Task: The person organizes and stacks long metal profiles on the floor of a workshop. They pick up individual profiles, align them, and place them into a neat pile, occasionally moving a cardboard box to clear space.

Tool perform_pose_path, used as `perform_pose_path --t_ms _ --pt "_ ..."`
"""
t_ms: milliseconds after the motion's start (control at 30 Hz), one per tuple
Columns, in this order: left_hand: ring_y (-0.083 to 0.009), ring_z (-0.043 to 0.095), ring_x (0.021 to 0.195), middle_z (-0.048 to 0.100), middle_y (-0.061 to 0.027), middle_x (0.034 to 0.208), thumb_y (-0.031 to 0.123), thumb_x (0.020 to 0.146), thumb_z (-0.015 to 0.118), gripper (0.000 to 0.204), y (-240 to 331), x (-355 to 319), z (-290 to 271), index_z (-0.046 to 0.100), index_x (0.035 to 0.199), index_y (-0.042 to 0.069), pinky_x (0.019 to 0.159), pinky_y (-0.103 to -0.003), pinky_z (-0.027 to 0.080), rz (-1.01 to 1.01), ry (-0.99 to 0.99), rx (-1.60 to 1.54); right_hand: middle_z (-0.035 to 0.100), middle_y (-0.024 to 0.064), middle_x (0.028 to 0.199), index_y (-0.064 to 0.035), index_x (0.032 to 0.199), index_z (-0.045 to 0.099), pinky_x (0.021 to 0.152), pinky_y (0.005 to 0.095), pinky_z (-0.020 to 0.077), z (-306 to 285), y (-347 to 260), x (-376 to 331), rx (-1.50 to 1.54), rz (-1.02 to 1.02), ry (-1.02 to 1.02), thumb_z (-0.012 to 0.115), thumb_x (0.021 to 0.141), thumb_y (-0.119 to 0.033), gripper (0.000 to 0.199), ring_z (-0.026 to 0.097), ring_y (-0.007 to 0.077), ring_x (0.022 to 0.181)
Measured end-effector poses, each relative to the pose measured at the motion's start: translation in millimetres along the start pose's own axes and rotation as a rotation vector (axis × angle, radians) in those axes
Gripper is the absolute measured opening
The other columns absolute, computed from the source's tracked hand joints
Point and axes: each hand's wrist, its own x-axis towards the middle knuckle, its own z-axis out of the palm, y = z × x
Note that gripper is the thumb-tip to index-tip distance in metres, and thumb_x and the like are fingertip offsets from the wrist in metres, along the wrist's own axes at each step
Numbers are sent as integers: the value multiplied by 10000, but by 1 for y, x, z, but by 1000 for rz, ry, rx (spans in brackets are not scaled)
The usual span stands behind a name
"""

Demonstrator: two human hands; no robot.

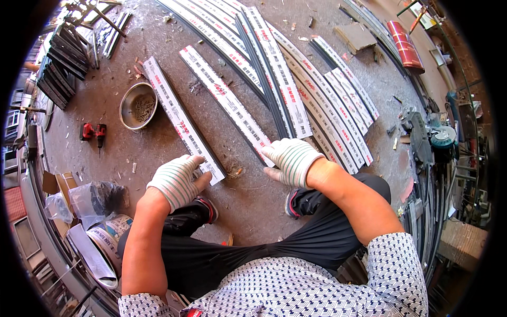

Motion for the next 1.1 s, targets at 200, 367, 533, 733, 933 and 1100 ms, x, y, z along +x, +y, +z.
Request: perform_pose_path --t_ms 200,367,533,733,933,1100 --pt "-390 712 978 726 -202 1059 301 935 738 390 -4 -1 1 692 1212 30 868 -428 569 -5 8 8 693 200 1084 -13 1263 638 879 476 555 0 8 1 15 40 2 648 973 -380 467 695 386 997" --pt "-387 714 1006 731 -216 1072 312 938 729 399 -5 -5 -1 694 1218 30 884 -428 567 -20 9 -17 707 207 1075 -15 1229 660 904 466 553 12 19 2 4 98 57 647 970 -397 462 693 389 1013" --pt "-392 714 1012 731 -224 1080 321 937 728 415 -2 -7 -3 692 1221 20 892 -433 567 -19 4 -12 701 198 1145 -58 1275 654 948 468 548 16 27 5 9 191 -15 609 984 -432 477 688 372 1085" --pt "-410 706 1003 727 -232 1071 334 935 726 423 1 -7 -3 694 1211 15 894 -444 566 7 3 18 719 217 1105 -43 1227 671 944 478 545 26 45 1 21 240 97 613 982 -431 462 687 403 1074" --pt "-415 700 1008 723 -230 1082 343 936 721 430 2 -9 -4 693 1211 14 905 -447 562 18 13 27 704 233 1194 -26 1254 660 995 469 527 16 50 3 60 338 36 608 986 -440 496 667 401 1143" --pt "-414 699 1008 720 -227 1070 344 936 717 435 1 -8 -1 692 1219 14 904 -454 557 55 36 28 699 261 1228 4 1322 644 1028 450 518 21 55 2 64 343 44 643 965 -445 574 663 400 1174"
